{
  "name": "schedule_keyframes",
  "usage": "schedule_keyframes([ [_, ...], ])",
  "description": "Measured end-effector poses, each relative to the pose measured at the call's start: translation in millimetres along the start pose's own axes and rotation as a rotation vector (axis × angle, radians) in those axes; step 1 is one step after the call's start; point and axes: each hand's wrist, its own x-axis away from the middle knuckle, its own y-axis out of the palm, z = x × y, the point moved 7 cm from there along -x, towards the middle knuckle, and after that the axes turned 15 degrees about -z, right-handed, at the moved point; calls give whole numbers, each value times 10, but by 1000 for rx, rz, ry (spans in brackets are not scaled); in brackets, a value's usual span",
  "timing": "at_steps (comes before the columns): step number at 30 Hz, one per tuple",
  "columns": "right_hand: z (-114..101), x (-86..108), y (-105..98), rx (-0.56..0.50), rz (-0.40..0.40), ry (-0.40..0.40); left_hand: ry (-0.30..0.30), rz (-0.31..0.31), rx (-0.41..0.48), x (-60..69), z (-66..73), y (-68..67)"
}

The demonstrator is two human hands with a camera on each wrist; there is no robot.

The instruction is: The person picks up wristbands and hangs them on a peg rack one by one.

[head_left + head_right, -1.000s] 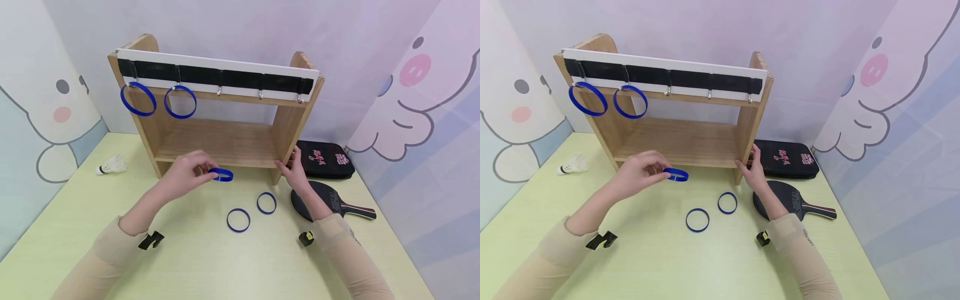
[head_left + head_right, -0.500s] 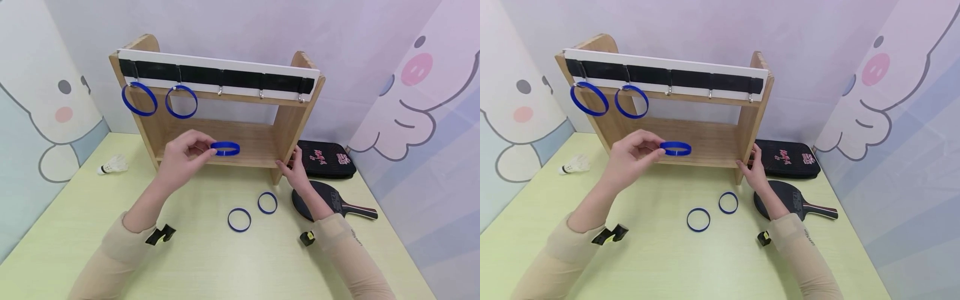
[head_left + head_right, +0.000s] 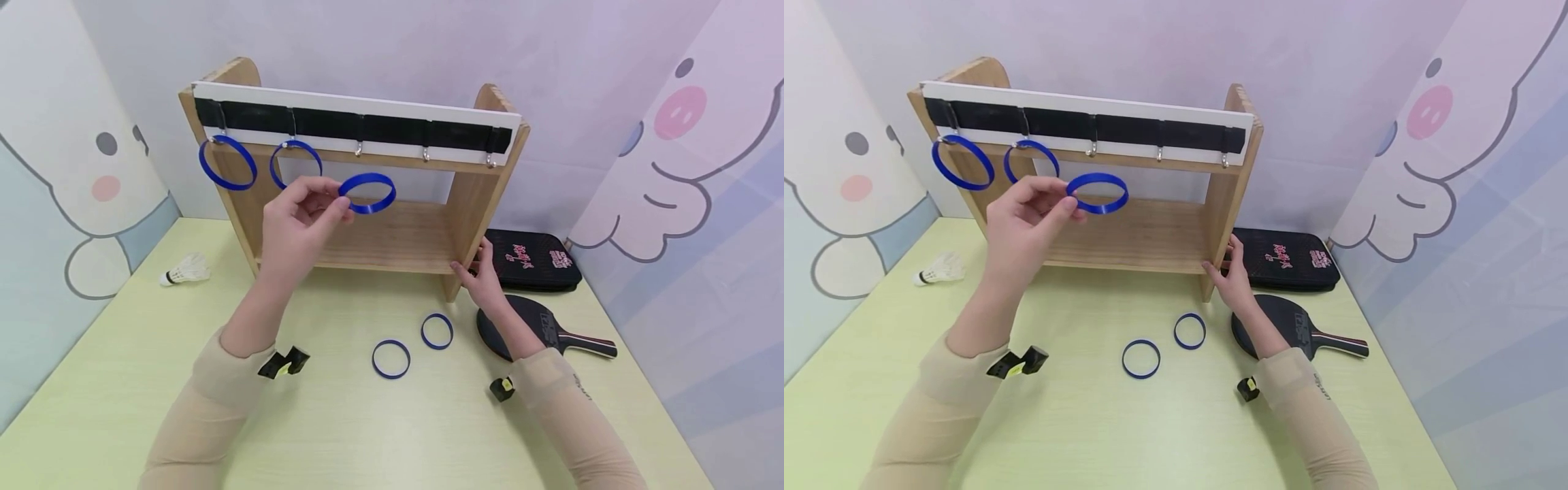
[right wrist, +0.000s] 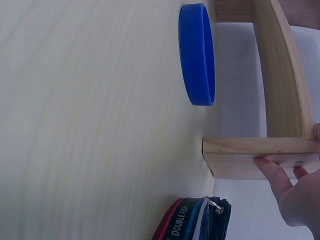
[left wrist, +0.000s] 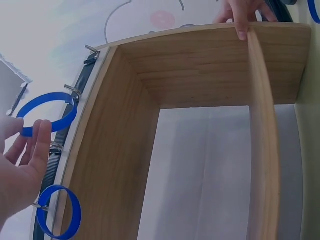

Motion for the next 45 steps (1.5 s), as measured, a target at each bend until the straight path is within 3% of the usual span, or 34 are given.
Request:
schedule_keyframes([
  [5,2,0,2,6,-2,7,-26,74,-10,-86,47,-8],
  [10,-11,5,3,9,-3,8,-12,140,-68,-161,-8,-58],
  [12,-14,8,0,7,-2,10,-6,170,-97,-189,-90,-94],
  [18,-6,1,0,1,-8,7,-32,214,-144,-226,-164,-125],
  [26,17,-5,6,-7,-8,8,-76,205,-165,-172,-222,-97],
  [31,25,-2,3,-13,-8,10,-70,193,-184,-121,-238,-87],
  [38,23,-4,7,-17,-8,7,-4,162,-346,23,-203,-57],
  [45,15,0,4,-23,-5,11,-20,65,-451,157,-225,39],
])
